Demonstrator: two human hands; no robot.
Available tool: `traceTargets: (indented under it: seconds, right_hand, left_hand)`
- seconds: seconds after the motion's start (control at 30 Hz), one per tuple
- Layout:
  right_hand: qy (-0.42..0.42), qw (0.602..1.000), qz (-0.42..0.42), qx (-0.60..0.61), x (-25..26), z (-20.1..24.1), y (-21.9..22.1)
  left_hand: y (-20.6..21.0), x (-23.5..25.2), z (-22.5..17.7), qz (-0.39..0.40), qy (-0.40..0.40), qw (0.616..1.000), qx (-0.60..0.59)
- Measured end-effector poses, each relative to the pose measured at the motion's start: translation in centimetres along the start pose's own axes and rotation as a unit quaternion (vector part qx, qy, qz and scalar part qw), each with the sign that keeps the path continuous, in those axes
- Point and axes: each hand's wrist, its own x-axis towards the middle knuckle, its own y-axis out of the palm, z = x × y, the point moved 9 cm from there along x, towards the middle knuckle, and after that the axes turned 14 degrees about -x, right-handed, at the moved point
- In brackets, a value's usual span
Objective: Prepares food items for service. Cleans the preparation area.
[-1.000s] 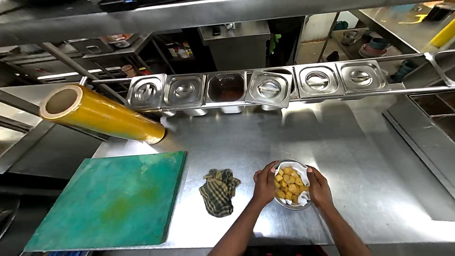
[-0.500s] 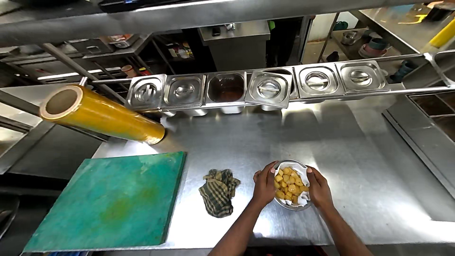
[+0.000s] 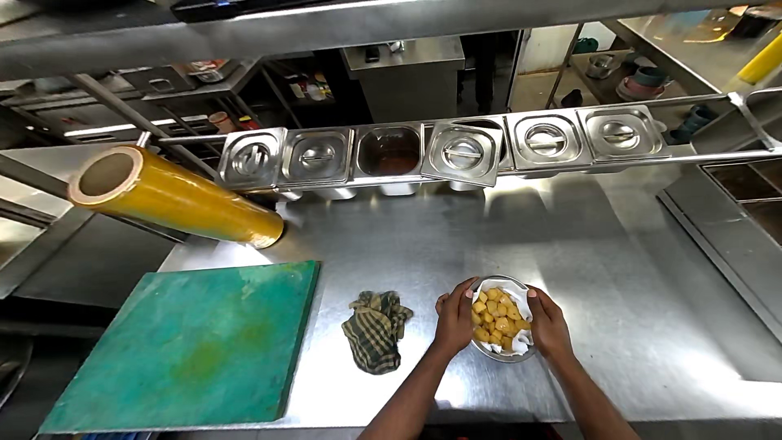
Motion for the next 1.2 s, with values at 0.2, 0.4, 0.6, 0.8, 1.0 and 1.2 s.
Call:
traceTargets:
  seconds: [0.2,0.4,0.6,0.8,1.0,1.2]
  right_hand:
    - [-0.002,1.0,-0.002,0.006,-0.05,0.01,-0.02]
    - [-0.007,1.0,-0.002,0.006,0.05,-0.11,0.05]
    - [-0.006,1.0,-0.004,0.003,0.02,-0.1,0.03]
    - [-0.005,1.0,-0.001,0.002,-0.04,-0.01,0.01]
    - [-0.001,1.0,0.0,0.009,-0.08,0.06,-0.02]
    - [-0.005,1.0,0.002,0.003,-0.04,0.02,-0.04]
  left_hand:
    - [0.01,0.01,-0.01,0.001,-0.002,1.0,-0.001]
    - [0.02,-0.03,0.06,-0.002,0.0,1.0,-0.005]
    - [-0.02,-0.02,0.06,0.0,-0.003,1.0,-0.005]
    - [0.01,-0.01,0.08,0.003,-0.002,1.0,-0.006]
    - [0.03,0.03,0.26,0.001,-0.003,1.0,-0.007]
    - [0.02,0.0,0.2,-0.001,0.003,1.0,-0.011]
